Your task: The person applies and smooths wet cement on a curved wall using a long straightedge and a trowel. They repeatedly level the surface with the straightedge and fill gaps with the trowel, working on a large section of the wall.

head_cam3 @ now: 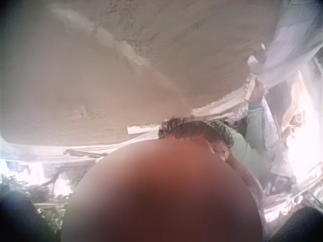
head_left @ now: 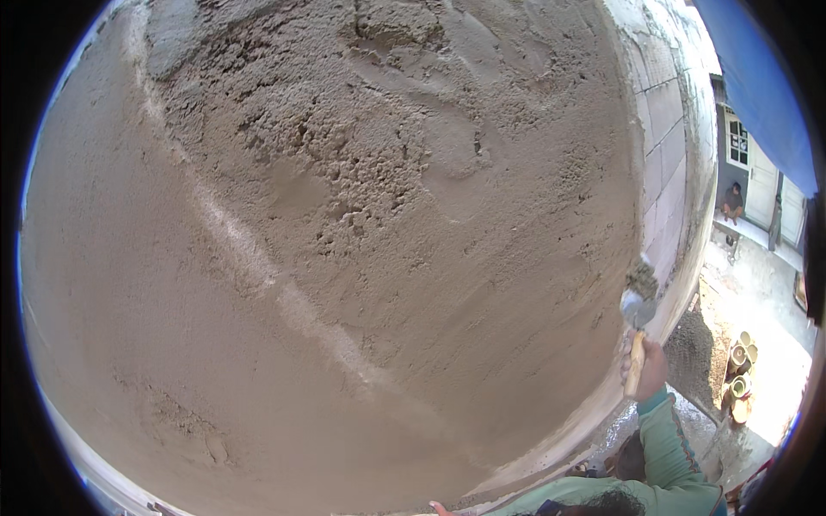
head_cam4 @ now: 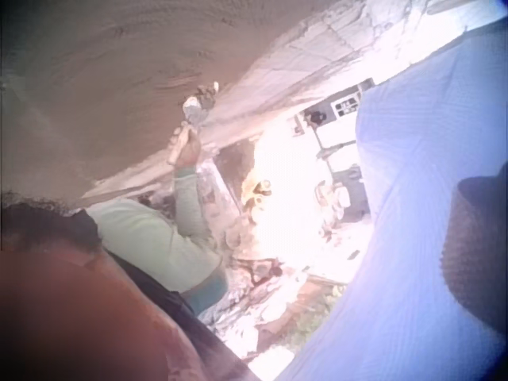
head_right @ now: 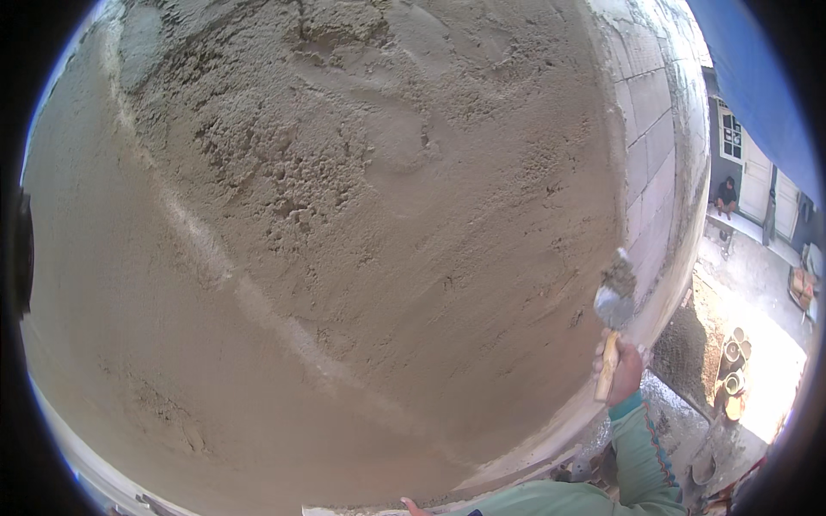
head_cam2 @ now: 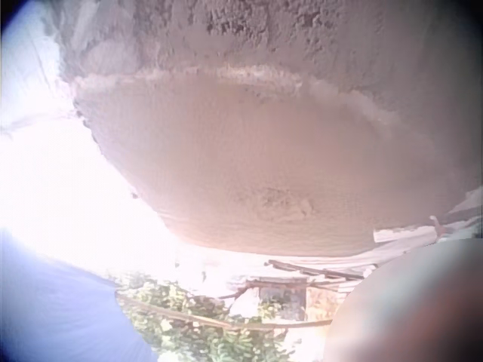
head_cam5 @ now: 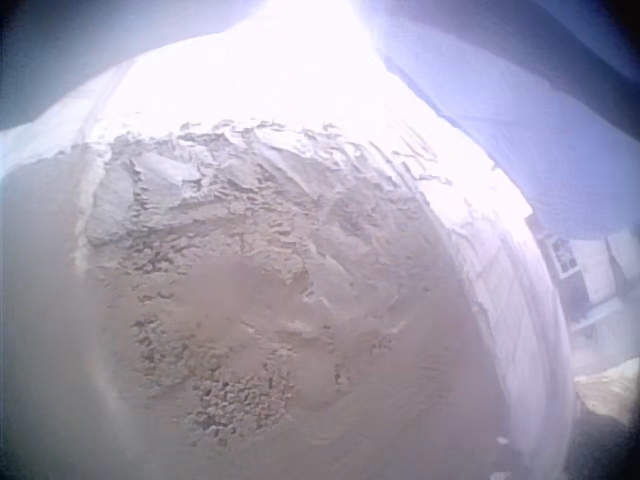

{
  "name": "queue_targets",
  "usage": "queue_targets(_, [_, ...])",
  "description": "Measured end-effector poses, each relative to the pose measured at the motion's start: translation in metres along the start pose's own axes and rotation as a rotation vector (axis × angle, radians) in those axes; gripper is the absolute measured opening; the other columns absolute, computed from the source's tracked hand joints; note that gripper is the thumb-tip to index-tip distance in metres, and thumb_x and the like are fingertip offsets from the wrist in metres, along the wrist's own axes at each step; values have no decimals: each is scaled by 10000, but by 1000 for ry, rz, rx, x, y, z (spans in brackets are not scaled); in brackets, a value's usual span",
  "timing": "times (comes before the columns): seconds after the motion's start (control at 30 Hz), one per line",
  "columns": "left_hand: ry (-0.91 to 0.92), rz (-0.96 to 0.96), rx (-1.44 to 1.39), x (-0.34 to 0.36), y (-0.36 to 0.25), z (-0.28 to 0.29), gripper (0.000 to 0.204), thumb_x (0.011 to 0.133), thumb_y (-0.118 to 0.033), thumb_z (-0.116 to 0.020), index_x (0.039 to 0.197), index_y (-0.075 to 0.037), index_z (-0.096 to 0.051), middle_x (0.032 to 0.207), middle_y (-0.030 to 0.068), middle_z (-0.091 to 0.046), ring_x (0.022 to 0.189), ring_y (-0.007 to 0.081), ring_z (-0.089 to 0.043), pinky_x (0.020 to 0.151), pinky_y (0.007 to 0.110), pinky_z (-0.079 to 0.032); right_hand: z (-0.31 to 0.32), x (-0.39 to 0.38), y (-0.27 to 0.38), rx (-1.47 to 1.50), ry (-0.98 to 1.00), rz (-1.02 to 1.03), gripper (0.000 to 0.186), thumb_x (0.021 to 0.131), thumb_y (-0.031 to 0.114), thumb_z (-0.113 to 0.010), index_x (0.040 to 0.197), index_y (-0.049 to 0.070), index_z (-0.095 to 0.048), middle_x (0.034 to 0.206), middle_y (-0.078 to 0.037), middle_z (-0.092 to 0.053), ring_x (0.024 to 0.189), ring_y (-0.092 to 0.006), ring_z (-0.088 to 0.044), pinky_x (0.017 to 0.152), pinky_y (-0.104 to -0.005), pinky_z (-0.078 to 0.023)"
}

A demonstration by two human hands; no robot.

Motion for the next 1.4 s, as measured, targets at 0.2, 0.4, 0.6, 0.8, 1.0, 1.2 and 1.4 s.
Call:
queue_targets(0.2, [45,-8,64,5,-9,-26,973,774,-816,-582,1528,-265,-310,1570,14,-290,1403,330,-284,1131,592,-259,-102,-12,130,-1,-77,908,437,1030,321,-486,1386,71,-445,923,-23,-539,716,-97,-537,569,-237,-469])
queue_targets(0.4, [55,-13,72,4,-8,-25,961,776,-816,-580,1523,-267,-322,1565,13,-300,1403,328,-287,1132,588,-259,-166,-33,191,49,-48,1519,496,999,228,-599,1403,78,-354,911,-48,-542,741,-129,-531,690,-302,-482])
queue_targets(0.6, [60,-16,76,9,-4,-14,950,779,-816,-577,1517,-269,-334,1560,12,-310,1403,327,-290,1133,583,-258,-194,26,168,-33,-147,1684,501,968,147,-609,1382,51,-343,920,-110,-585,812,-177,-577,741,-350,-518])
queue_targets(0.8, [48,0,61,1,3,6,939,781,-816,-574,1511,-271,-346,1555,12,-320,1402,325,-293,1135,579,-258,-128,24,0,-1399,464,691,528,869,274,-677,1301,21,-507,910,-218,-660,839,-373,-665,745,-417,-539])
queue_targets(1.0, [254,-52,10,-38,4,29,826,850,-754,-552,1491,-264,-376,1526,16,-369,1400,324,-311,1141,575,-243,45,-31,-138,-1354,524,371,354,833,250,-671,1099,21,-620,900,-217,-663,828,-374,-661,783,-412,-526])
queue_targets(1.2, [271,-100,1,-54,-7,9,916,890,-681,-591,1544,-145,-238,1539,129,-336,1413,309,-316,1158,619,-211,197,-62,-192,-997,111,-1016,176,929,222,-593,981,60,-636,697,-28,-565,502,-143,-519,426,-301,-424])
queue_targets(1.4, [480,-89,110,-77,-13,-29,831,931,-601,-603,1543,-152,-262,1554,50,-332,1422,259,-333,1152,607,-238,211,-69,-235,-1414,1017,-798,265,969,283,-604,1045,35,-659,785,-87,-653,603,-198,-604,582,-341,-515])
Point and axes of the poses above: each hand's wrist, its own x-axis towards the middle knuckle, its own z-axis out of the back of the hand, y = z × x, the point moved 1 cm from there along x, towards the middle knuckle
